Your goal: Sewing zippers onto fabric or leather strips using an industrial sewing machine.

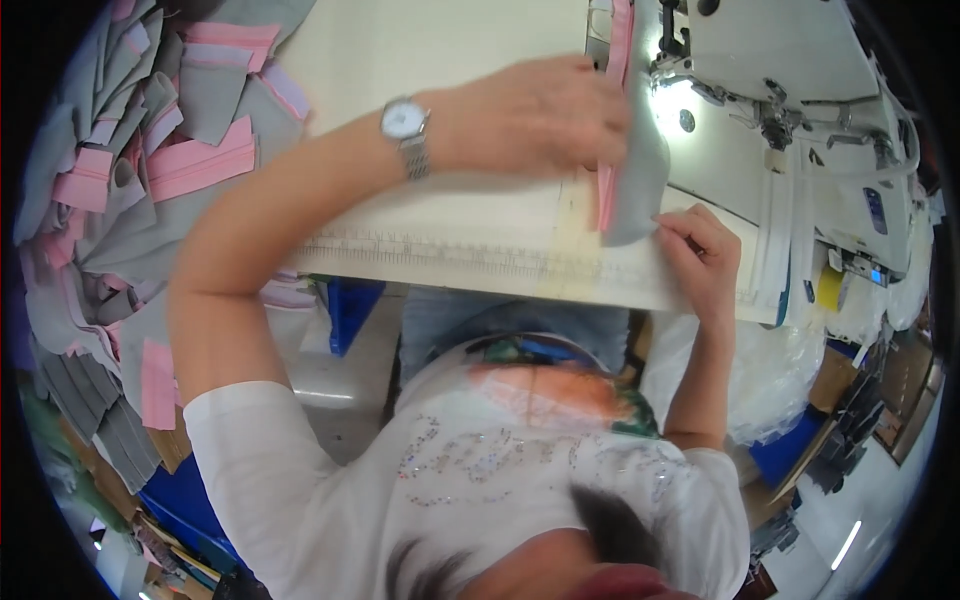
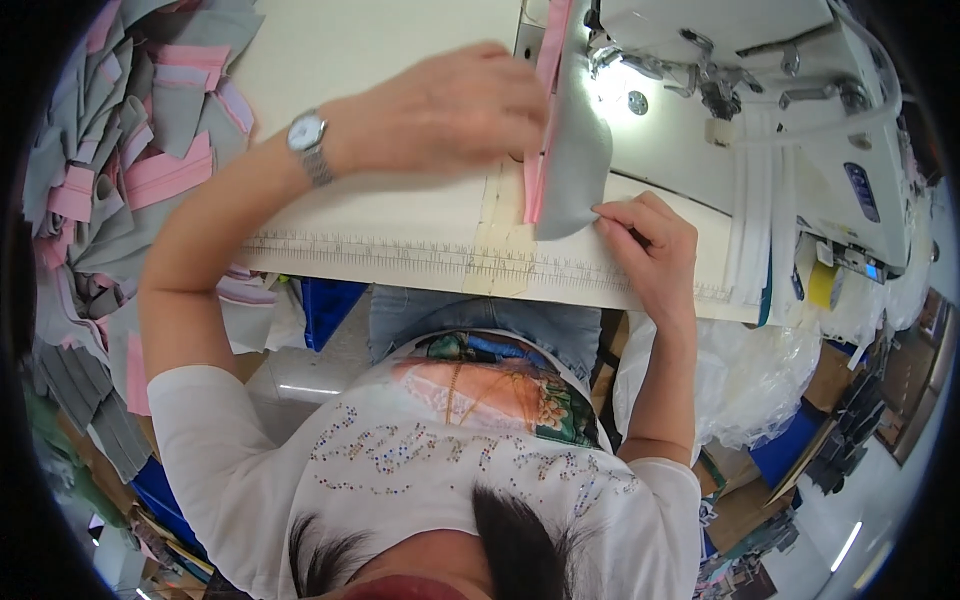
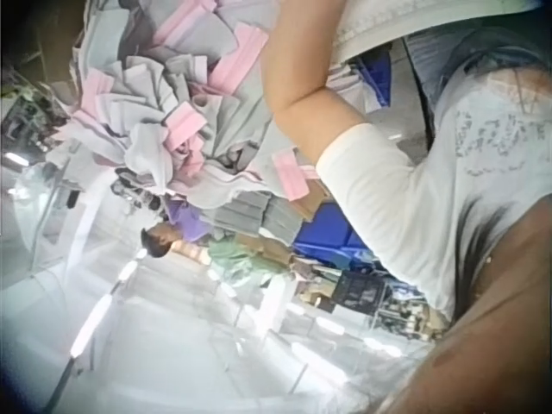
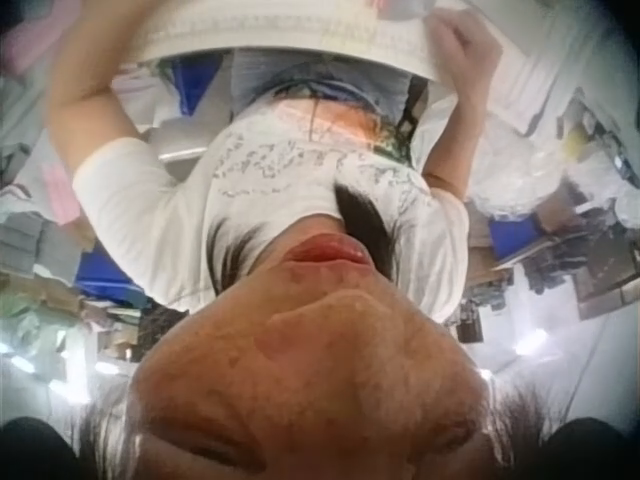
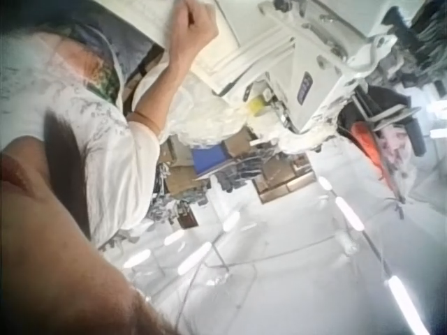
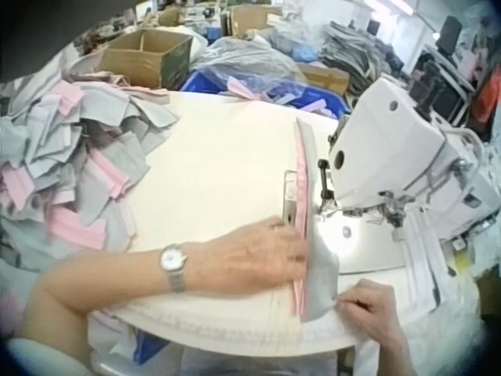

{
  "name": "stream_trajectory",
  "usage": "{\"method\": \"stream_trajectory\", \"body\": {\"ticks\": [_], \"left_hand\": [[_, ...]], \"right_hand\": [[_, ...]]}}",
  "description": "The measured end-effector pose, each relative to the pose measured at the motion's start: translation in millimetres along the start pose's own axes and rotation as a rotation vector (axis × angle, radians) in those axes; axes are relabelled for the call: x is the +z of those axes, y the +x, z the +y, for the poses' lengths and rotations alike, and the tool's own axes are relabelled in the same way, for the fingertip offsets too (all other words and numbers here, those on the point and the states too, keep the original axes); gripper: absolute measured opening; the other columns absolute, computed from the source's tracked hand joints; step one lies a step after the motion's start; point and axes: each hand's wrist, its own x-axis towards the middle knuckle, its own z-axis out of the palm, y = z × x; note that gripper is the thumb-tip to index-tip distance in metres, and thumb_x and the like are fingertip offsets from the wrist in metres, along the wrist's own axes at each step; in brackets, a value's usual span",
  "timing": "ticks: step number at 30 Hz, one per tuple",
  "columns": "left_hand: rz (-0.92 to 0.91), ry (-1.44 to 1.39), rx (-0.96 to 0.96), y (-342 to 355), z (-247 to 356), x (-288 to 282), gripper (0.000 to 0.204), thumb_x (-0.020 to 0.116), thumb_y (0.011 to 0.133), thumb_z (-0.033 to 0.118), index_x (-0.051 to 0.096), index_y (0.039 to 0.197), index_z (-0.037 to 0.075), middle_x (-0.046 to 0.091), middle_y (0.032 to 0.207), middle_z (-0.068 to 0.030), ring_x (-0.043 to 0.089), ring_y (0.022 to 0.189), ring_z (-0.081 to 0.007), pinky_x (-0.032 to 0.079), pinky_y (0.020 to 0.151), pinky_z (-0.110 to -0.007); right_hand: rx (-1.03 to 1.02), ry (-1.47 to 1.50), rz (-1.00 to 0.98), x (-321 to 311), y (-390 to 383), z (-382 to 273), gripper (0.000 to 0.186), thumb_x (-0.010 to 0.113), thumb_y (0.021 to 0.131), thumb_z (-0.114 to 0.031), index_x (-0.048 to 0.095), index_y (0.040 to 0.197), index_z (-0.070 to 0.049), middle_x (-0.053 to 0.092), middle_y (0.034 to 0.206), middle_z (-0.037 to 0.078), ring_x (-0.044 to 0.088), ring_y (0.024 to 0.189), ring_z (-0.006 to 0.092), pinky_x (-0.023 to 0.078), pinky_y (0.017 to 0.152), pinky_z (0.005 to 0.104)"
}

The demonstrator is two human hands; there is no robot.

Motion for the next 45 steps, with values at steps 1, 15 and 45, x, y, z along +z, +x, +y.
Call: {"method": "stream_trajectory", "body": {"ticks": [1, 15, 45], "left_hand": [[-0.002, -0.006, 0.01, -1, 10, 3, 0.013, 0.062, 0.078, 0.014, 0.06, 0.091, 0.012, 0.059, 0.1, -0.0028, 0.055, 0.098, -0.0192, 0.041, 0.085, -0.034], [0.16, -0.824, -0.525, 9, 23, 8, 0.014, 0.061, 0.089, 0.019, 0.062, 0.091, 0.005, 0.064, 0.082, -0.0012, 0.056, 0.073, -0.0094, 0.045, 0.07, -0.026], [0.31, -1.064, -0.622, 8, 23, 23, 0.011, 0.066, 0.086, 0.012, 0.066, 0.089, 0.002, 0.064, 0.083, 0.0009, 0.056, 0.076, -0.0041, 0.046, 0.069, -0.019]], "right_hand": [[-0.001, -0.019, -0.017, -1, -2, 0, 0.016, 0.065, 0.076, 0.002, 0.069, 0.091, 0.0, 0.057, 0.072, 0.002, 0.05, 0.063, 0.009, 0.038, 0.057, 0.0213], [0.06, 0.772, 0.104, 2, -7, 5, 0.026, 0.069, 0.073, 0.007, 0.056, 0.093, -0.003, 0.066, 0.082, 0.009, 0.061, 0.069, 0.0092, 0.048, 0.056, 0.0194], [0.138, 0.707, 0.142, 21, 39, -32, 0.023, 0.062, 0.087, -0.008, 0.064, 0.108, 0.001, 0.068, 0.084, 0.009, 0.062, 0.071, 0.0108, 0.049, 0.06, 0.0223]]}}
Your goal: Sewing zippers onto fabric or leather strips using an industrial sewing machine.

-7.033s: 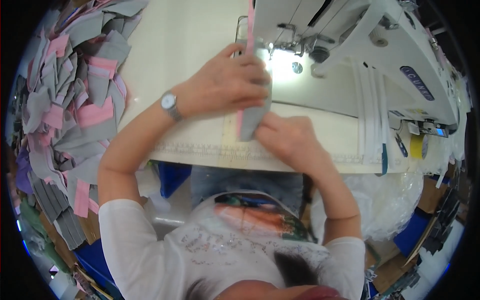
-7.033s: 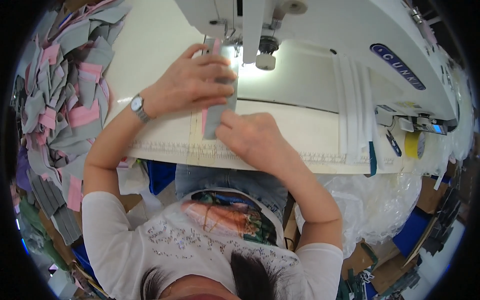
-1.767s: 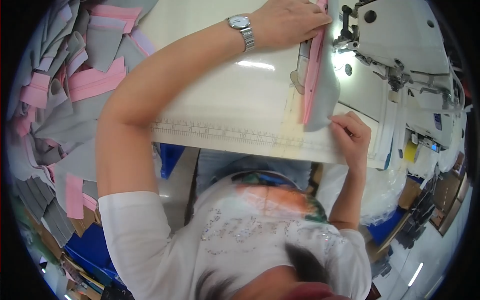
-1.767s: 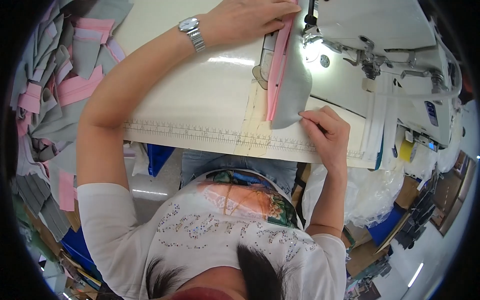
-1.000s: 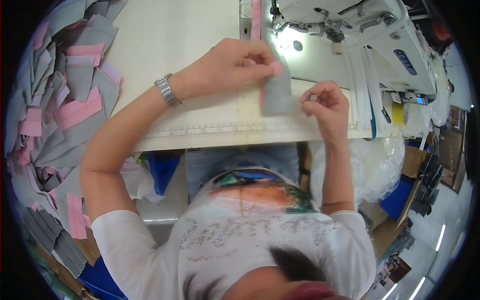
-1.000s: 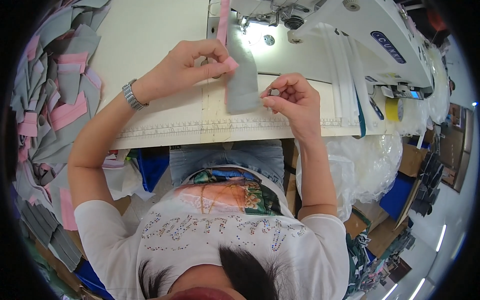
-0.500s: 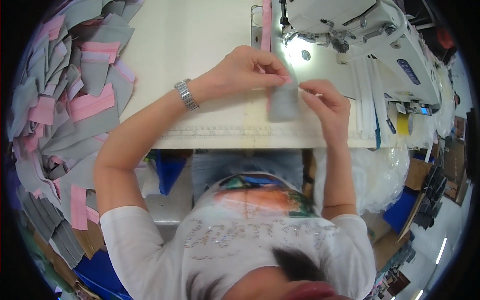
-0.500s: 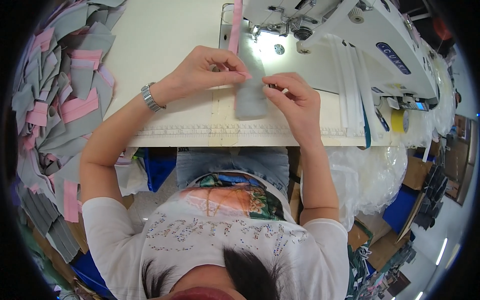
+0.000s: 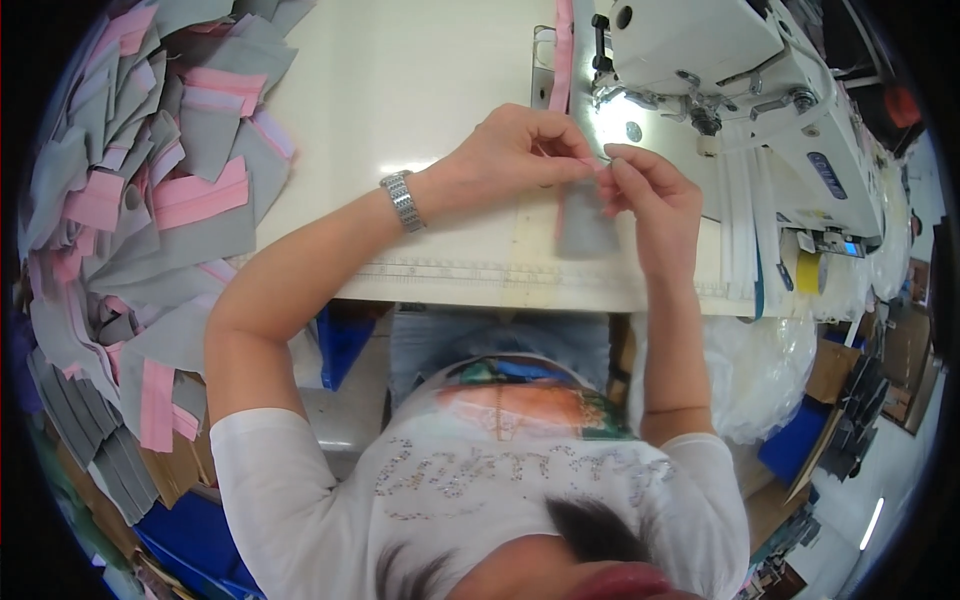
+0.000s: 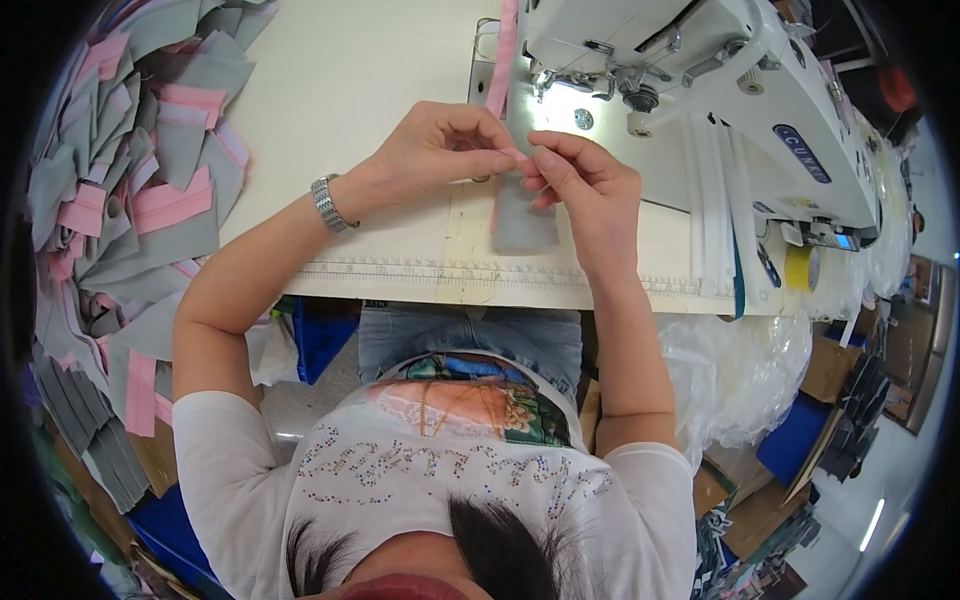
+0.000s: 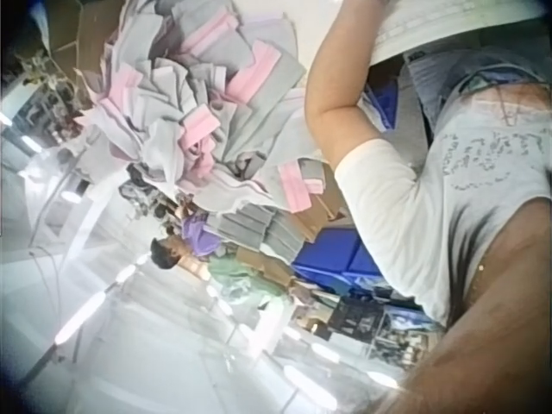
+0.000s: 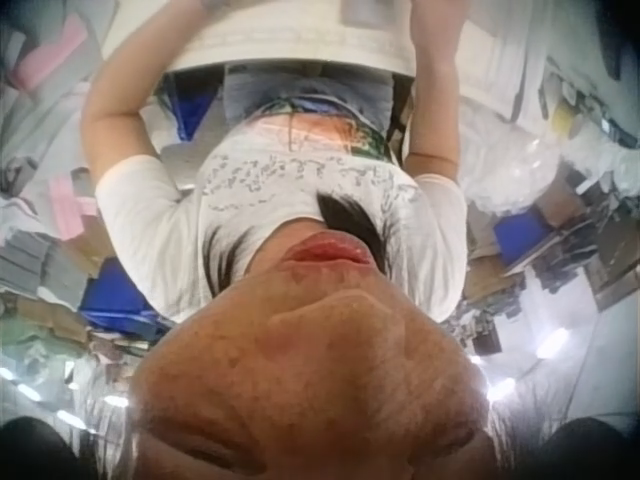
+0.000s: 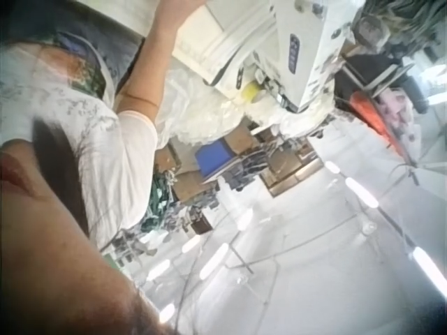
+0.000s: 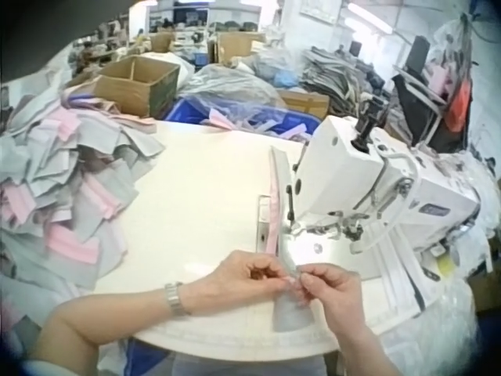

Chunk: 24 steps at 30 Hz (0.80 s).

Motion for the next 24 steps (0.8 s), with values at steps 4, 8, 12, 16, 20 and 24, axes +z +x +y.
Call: {"method": "stream_trajectory", "body": {"ticks": [4, 8, 12, 16, 20, 24], "left_hand": [[0.026, -0.012, -0.014, -1, 1, 0, 0.01, 0.066, 0.085, 0.011, 0.066, 0.09, 0.001, 0.065, 0.084, 0.0, 0.057, 0.078, -0.0043, 0.047, 0.07, -0.02], [0.061, -0.031, 0.022, 1, -2, 2, 0.013, 0.065, 0.082, 0.013, 0.065, 0.083, 0.0, 0.063, 0.071, -0.0024, 0.055, 0.067, -0.0062, 0.045, 0.063, -0.022], [0.013, -0.005, -0.022, -1, 0, -1, 0.009, 0.066, 0.085, 0.009, 0.065, 0.088, 0.0, 0.064, 0.083, -0.0012, 0.057, 0.078, -0.005, 0.047, 0.072, -0.02], [0.01, -0.023, -0.019, -1, 1, 0, 0.01, 0.066, 0.084, 0.01, 0.065, 0.088, 0.0, 0.064, 0.082, -0.0008, 0.057, 0.077, -0.0046, 0.046, 0.07, -0.02], [0.019, -0.004, -0.006, -2, 0, 2, 0.011, 0.067, 0.084, 0.012, 0.066, 0.087, 0.001, 0.064, 0.08, 0.0001, 0.055, 0.075, -0.0043, 0.045, 0.068, -0.02], [0.035, 0.023, 0.0, -1, -1, 3, 0.011, 0.067, 0.084, 0.012, 0.066, 0.087, 0.001, 0.063, 0.079, 0.0003, 0.055, 0.074, -0.0047, 0.045, 0.067, -0.02]], "right_hand": [[-0.08, -0.15, 0.005, 9, -4, -1, 0.021, 0.06, 0.089, -0.008, 0.066, 0.107, 0.001, 0.067, 0.085, 0.007, 0.062, 0.072, 0.0102, 0.048, 0.061, 0.0216], [-0.168, -0.254, 0.05, 13, -4, 0, 0.02, 0.061, 0.088, -0.008, 0.067, 0.105, 0.0, 0.066, 0.086, 0.004, 0.059, 0.073, 0.0086, 0.046, 0.061, 0.0205], [-0.282, -0.314, 0.038, 11, -1, 7, 0.019, 0.063, 0.087, -0.007, 0.068, 0.103, -0.001, 0.063, 0.086, 0.003, 0.056, 0.073, 0.0077, 0.045, 0.06, 0.02], [-0.205, -0.177, 0.071, 10, 0, 11, 0.017, 0.066, 0.084, -0.006, 0.069, 0.1, -0.001, 0.062, 0.086, 0.003, 0.054, 0.072, 0.0075, 0.045, 0.059, 0.0198], [-0.212, -0.105, 0.092, 11, 1, 15, 0.015, 0.067, 0.083, -0.004, 0.069, 0.097, 0.0, 0.062, 0.087, 0.003, 0.054, 0.07, 0.0078, 0.045, 0.058, 0.0204], [-0.205, -0.029, 0.108, 11, 1, 17, 0.015, 0.067, 0.083, -0.004, 0.068, 0.096, 0.001, 0.063, 0.087, 0.004, 0.055, 0.069, 0.0081, 0.045, 0.059, 0.0207]]}}
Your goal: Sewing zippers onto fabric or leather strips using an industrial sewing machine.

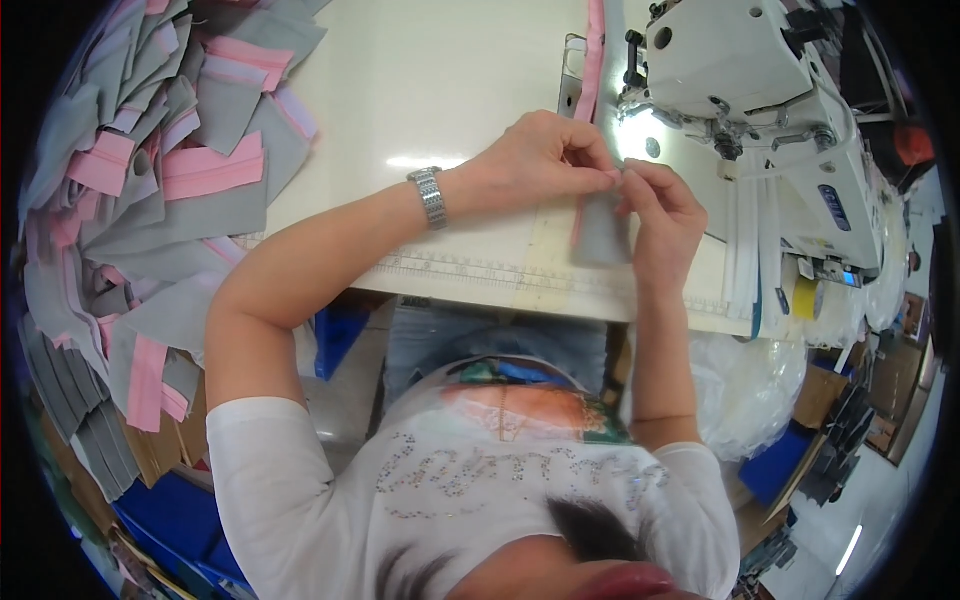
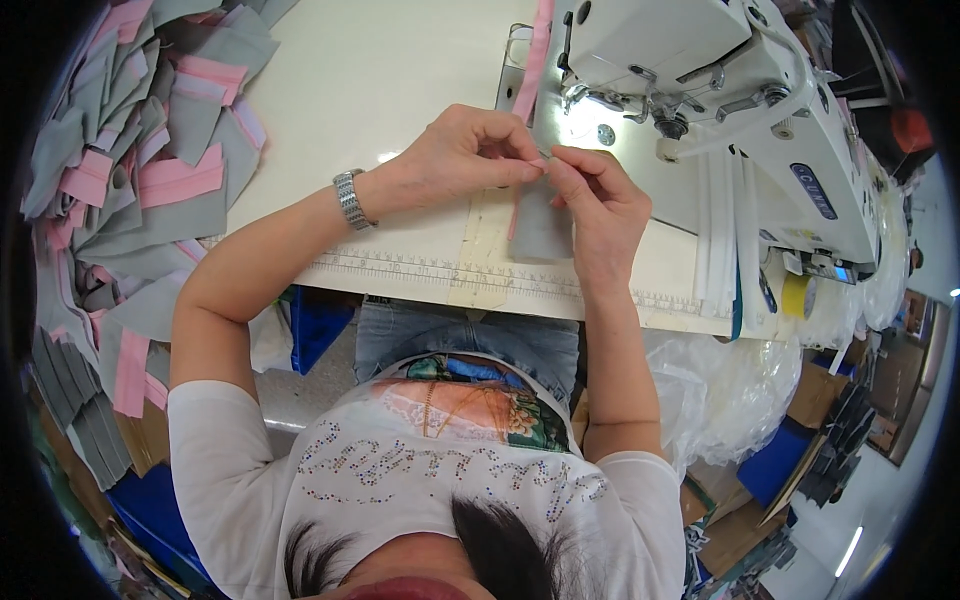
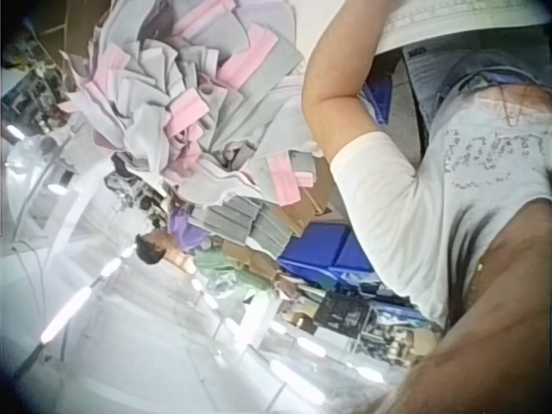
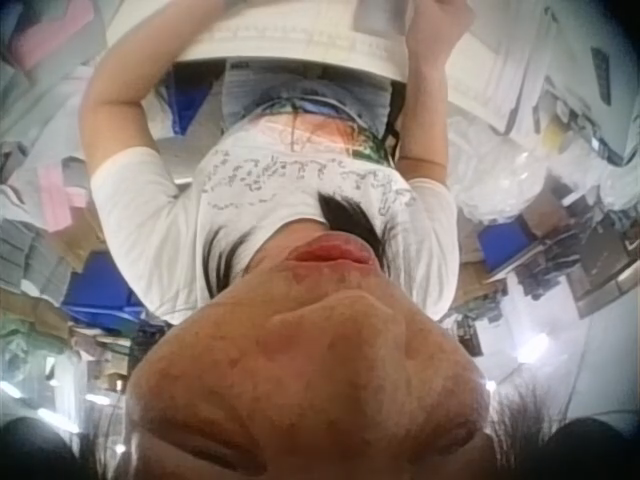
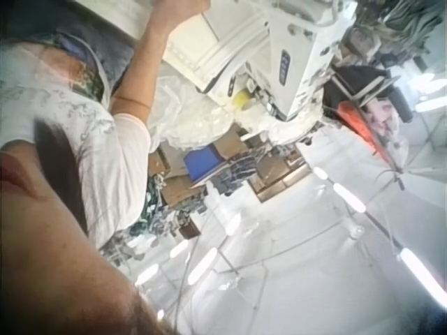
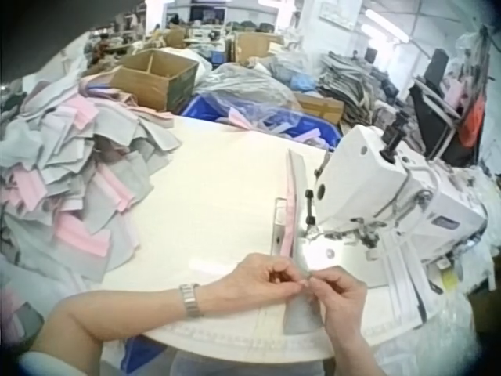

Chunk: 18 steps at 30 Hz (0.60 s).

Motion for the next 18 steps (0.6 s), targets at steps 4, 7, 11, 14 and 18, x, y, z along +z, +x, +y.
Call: {"method": "stream_trajectory", "body": {"ticks": [4, 7, 11, 14, 18], "left_hand": [[0.004, 0.026, -0.008, -1.2, 1.1, -0.7, 0.012, 0.067, 0.084, 0.012, 0.066, 0.087, 0.001, 0.064, 0.079, 0.0, 0.055, 0.074, -0.005, 0.045, 0.068, -0.02], [0.016, -0.008, 0.005, -0.7, 0.4, -0.2, 0.012, 0.067, 0.084, 0.012, 0.066, 0.088, 0.001, 0.064, 0.08, -0.0004, 0.056, 0.075, -0.0052, 0.046, 0.068, -0.02], [0.064, -0.081, 0.028, 0.1, -0.7, 2.7, 0.013, 0.067, 0.084, 0.013, 0.066, 0.086, 0.001, 0.064, 0.076, -0.0015, 0.056, 0.072, -0.0054, 0.046, 0.066, -0.021], [0.096, -0.11, 0.043, -0.7, -2.4, 3.5, 0.013, 0.067, 0.083, 0.014, 0.066, 0.083, 0.001, 0.064, 0.071, -0.002, 0.055, 0.067, -0.0053, 0.045, 0.063, -0.022], [0.132, -0.083, 0.075, -3.2, -3.7, 6.3, 0.012, 0.067, 0.083, 0.014, 0.066, 0.083, 0.002, 0.063, 0.071, -0.0014, 0.054, 0.067, -0.0057, 0.045, 0.063, -0.022]], "right_hand": [[-0.016, -0.061, -0.02, 1.6, 0.1, 0.8, 0.014, 0.066, 0.083, -0.003, 0.067, 0.096, 0.002, 0.064, 0.085, 0.004, 0.056, 0.07, 0.0086, 0.046, 0.059, 0.0209], [-0.012, 0.018, 0.004, 3.0, 0.5, 3.1, 0.015, 0.065, 0.083, -0.002, 0.067, 0.097, 0.002, 0.064, 0.085, 0.004, 0.057, 0.071, 0.0093, 0.047, 0.06, 0.0216], [-0.02, 0.04, 0.005, 3.0, 1.0, 3.3, 0.016, 0.064, 0.084, -0.001, 0.066, 0.099, 0.002, 0.064, 0.086, 0.006, 0.059, 0.072, 0.0111, 0.049, 0.061, 0.0232], [0.0, 0.126, -0.001, 2.2, 0.9, 6.6, 0.015, 0.065, 0.084, -0.002, 0.066, 0.099, 0.003, 0.065, 0.086, 0.007, 0.06, 0.074, 0.0122, 0.049, 0.062, 0.0236], [0.023, 0.178, -0.03, 0.4, -0.8, 8.6, 0.016, 0.065, 0.083, -0.002, 0.066, 0.099, 0.003, 0.065, 0.087, 0.007, 0.061, 0.075, 0.0123, 0.049, 0.061, 0.0233]]}}
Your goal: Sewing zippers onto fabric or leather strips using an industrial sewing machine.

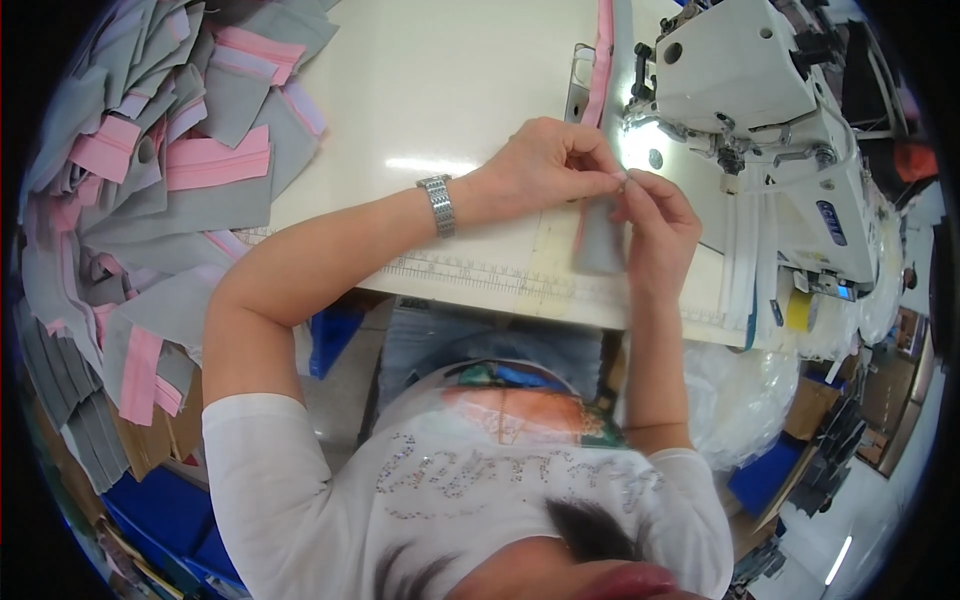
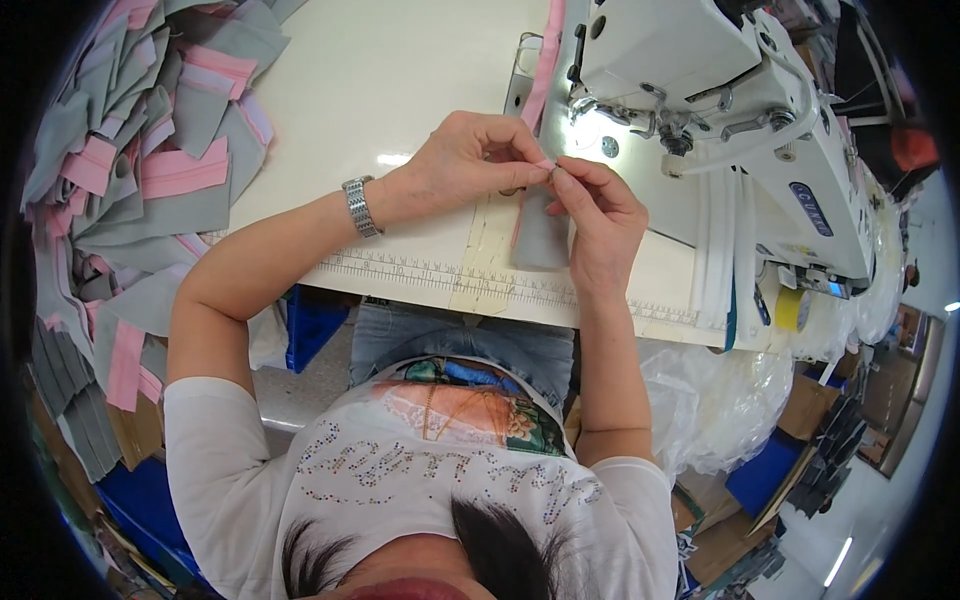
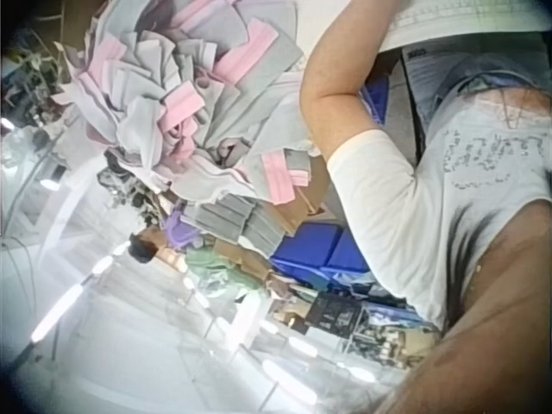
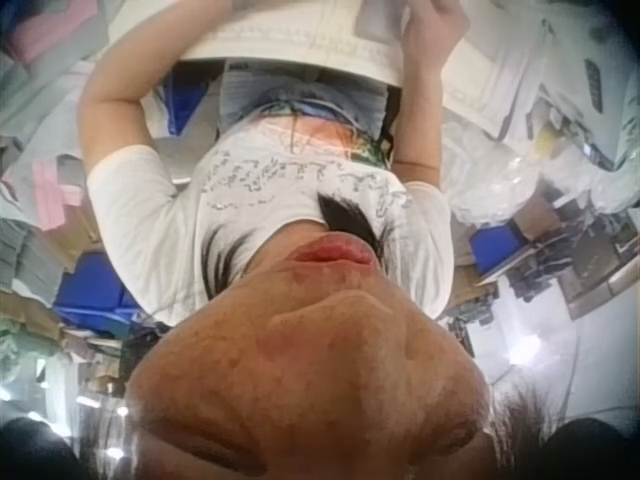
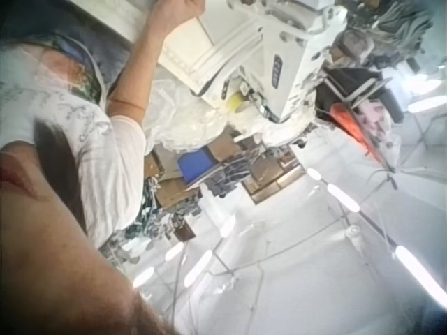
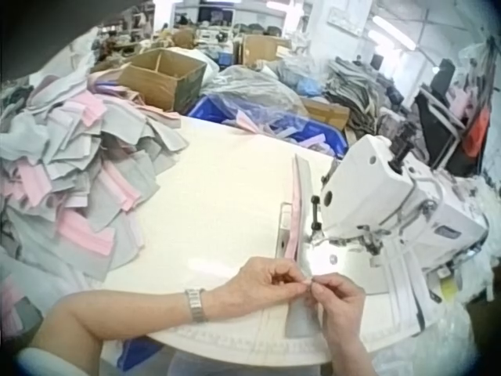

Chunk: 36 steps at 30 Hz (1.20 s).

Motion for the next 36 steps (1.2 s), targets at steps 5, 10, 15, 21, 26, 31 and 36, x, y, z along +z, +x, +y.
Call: {"method": "stream_trajectory", "body": {"ticks": [5, 10, 15, 21, 26, 31, 36], "left_hand": [[-0.011, 0.008, 0.015, -2, 2, 1, 0.012, 0.064, 0.084, 0.012, 0.067, 0.091, 0.003, 0.064, 0.075, -0.0019, 0.055, 0.069, -0.006, 0.045, 0.062, -0.022], [-0.114, 0.021, 0.006, 5, 5, -4, 0.022, 0.059, 0.089, 0.008, 0.062, 0.11, 0.002, 0.063, 0.085, -0.0014, 0.057, 0.077, -0.0063, 0.047, 0.069, -0.021], [-0.032, -0.248, -0.132, 15, 3, -11, 0.024, 0.058, 0.091, 0.009, 0.061, 0.112, 0.001, 0.061, 0.085, -0.0001, 0.055, 0.075, -0.006, 0.046, 0.067, -0.021], [-0.032, -0.19, -0.111, 1, 4, -9, 0.022, 0.057, 0.09, 0.007, 0.06, 0.11, 0.0, 0.061, 0.087, -0.0007, 0.053, 0.075, -0.006, 0.046, 0.067, -0.022], [-0.015, -0.307, -0.184, 4, 2, -13, 0.022, 0.057, 0.091, 0.01, 0.06, 0.111, 0.001, 0.06, 0.083, -0.0005, 0.054, 0.074, -0.006, 0.046, 0.065, -0.022], [0.01, -0.243, -0.144, 8, 12, -14, 0.023, 0.058, 0.091, 0.013, 0.06, 0.112, 0.002, 0.057, 0.08, 0.0011, 0.052, 0.072, -0.0047, 0.045, 0.065, -0.021], [-0.042, -0.197, -0.098, 9, 8, -14, 0.024, 0.06, 0.091, 0.013, 0.061, 0.112, 0.003, 0.061, 0.084, 0.0002, 0.054, 0.074, -0.0049, 0.046, 0.067, -0.02]], "right_hand": [[0.003, -0.061, 0.023, 0, -2, 2, 0.017, 0.068, 0.082, -0.003, 0.065, 0.098, 0.0, 0.065, 0.088, 0.006, 0.06, 0.075, 0.0111, 0.047, 0.06, 0.0211], [-0.152, -0.389, -0.025, -10, 0, -2, 0.028, 0.074, 0.075, -0.009, 0.064, 0.101, -0.004, 0.064, 0.1, 0.005, 0.06, 0.088, 0.0141, 0.048, 0.071, 0.0254], [-0.512, -1.003, -0.458, -15, -5, -38, 0.05, 0.078, 0.06, -0.014, 0.064, 0.108, -0.012, 0.056, 0.123, 0.009, 0.053, 0.112, 0.0276, 0.045, 0.089, 0.0377], [-0.565, -1.152, -0.64, -21, -16, -30, 0.042, 0.073, 0.06, -0.011, 0.066, 0.101, -0.015, 0.05, 0.13, 0.012, 0.051, 0.115, 0.0319, 0.045, 0.092, 0.04], [-0.782, -1.167, -0.543, -26, -16, -25, 0.039, 0.07, 0.058, -0.005, 0.065, 0.097, -0.009, 0.061, 0.115, 0.009, 0.06, 0.096, 0.0287, 0.051, 0.077, 0.0356], [-0.649, -0.999, -0.249, -23, -4, -29, 0.026, 0.069, 0.071, -0.004, 0.064, 0.096, -0.005, 0.066, 0.1, 0.01, 0.062, 0.072, 0.0198, 0.051, 0.062, 0.0281], [0.006, -0.259, -0.084, -21, 2, -30, 0.019, 0.063, 0.084, -0.001, 0.06, 0.102, 0.0, 0.067, 0.097, 0.01, 0.063, 0.067, 0.012, 0.049, 0.059, 0.0222]]}}
